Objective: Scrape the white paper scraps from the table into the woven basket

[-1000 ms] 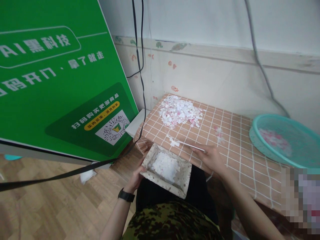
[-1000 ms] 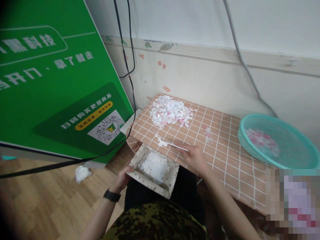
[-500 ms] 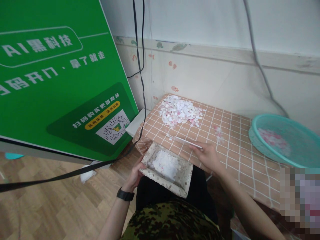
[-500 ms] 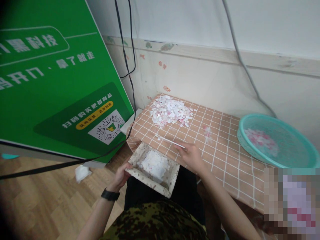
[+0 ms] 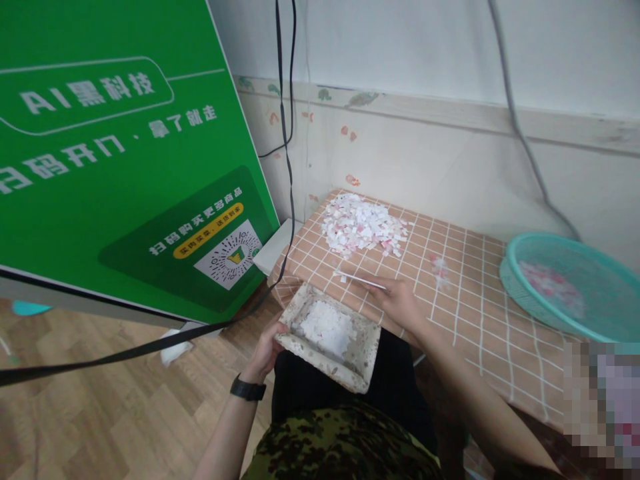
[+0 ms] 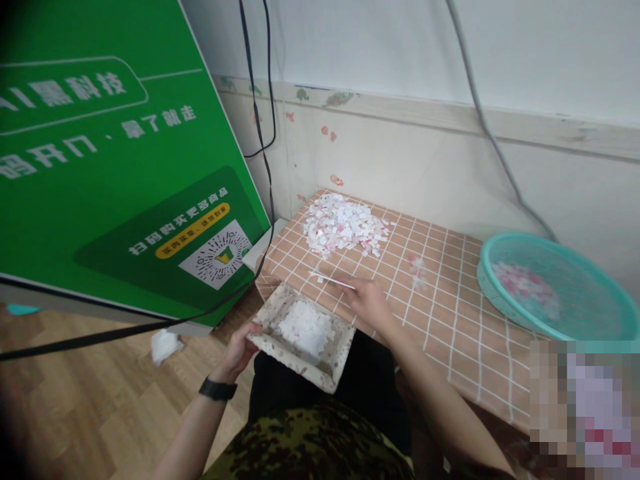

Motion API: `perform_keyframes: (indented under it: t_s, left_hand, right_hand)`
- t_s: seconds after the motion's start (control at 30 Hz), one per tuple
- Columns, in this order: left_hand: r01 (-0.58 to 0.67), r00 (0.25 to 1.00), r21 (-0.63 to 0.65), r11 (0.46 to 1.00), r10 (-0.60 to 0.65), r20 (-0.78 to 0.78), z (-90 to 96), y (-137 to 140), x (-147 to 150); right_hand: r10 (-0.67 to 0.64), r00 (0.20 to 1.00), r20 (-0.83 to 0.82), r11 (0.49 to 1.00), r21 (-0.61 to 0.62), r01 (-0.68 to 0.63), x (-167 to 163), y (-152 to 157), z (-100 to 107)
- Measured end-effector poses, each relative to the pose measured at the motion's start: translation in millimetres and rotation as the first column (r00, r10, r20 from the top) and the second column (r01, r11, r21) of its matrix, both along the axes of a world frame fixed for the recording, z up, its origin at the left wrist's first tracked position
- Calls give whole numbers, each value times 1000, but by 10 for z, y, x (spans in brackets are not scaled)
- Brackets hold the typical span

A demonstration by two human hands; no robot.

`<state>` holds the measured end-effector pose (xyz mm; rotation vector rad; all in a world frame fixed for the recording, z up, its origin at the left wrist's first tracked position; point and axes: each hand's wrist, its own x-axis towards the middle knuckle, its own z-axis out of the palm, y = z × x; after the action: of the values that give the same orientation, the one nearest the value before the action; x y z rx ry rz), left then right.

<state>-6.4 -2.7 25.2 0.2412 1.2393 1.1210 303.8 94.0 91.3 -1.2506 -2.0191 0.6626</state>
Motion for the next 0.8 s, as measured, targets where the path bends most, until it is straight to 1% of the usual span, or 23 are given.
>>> perform_keyframes:
  t_s: [0.13, 0.23, 0.3, 0.4, 0.5, 0.57, 0.63, 0.7, 0.8]
  left_hand:
    - [15, 1000, 17, 1000, -15, -18, -33, -8, -7]
    - [6, 1000, 10, 1000, -6, -2, -46, -14, 0]
    - [3, 1000, 1, 1000, -3, 12, -45, -17, 7]
    - [-2, 1000, 5, 1000, 2, 26, -44, -20, 11]
    - [-15, 999, 9, 1000, 14, 38, -70, -23, 1]
    - [-20, 999, -5, 1000, 20, 27, -104, -27, -13]
    - [-13, 1000, -8, 1000, 13, 1, -142, -31, -29]
    - [2, 1000, 3, 1000, -2, -21, -173, -35, -42]
    - [12, 1000, 17, 1000, -12, -29, -189, -36, -50]
  right_hand:
    - [81, 997, -5, 996, -43, -81, -40, -111, 31]
    - [160, 986, -48, 981, -101, -164, -60, -253, 63]
    - [160, 982, -95, 975, -142, -173, -51, -315, 73]
    - [49, 992, -114, 987, -149, -65, 34, -307, 62]
    - [-123, 986, -112, 990, -82, 114, 220, -187, 39]
    - [-244, 962, -123, 970, -31, 242, 373, -83, 21]
    - [-343, 932, -113, 937, 19, 348, 507, 11, -3]
    - [-399, 914, -77, 912, 72, 405, 594, 82, -38]
    - [-422, 906, -8, 897, 141, 419, 624, 156, -106]
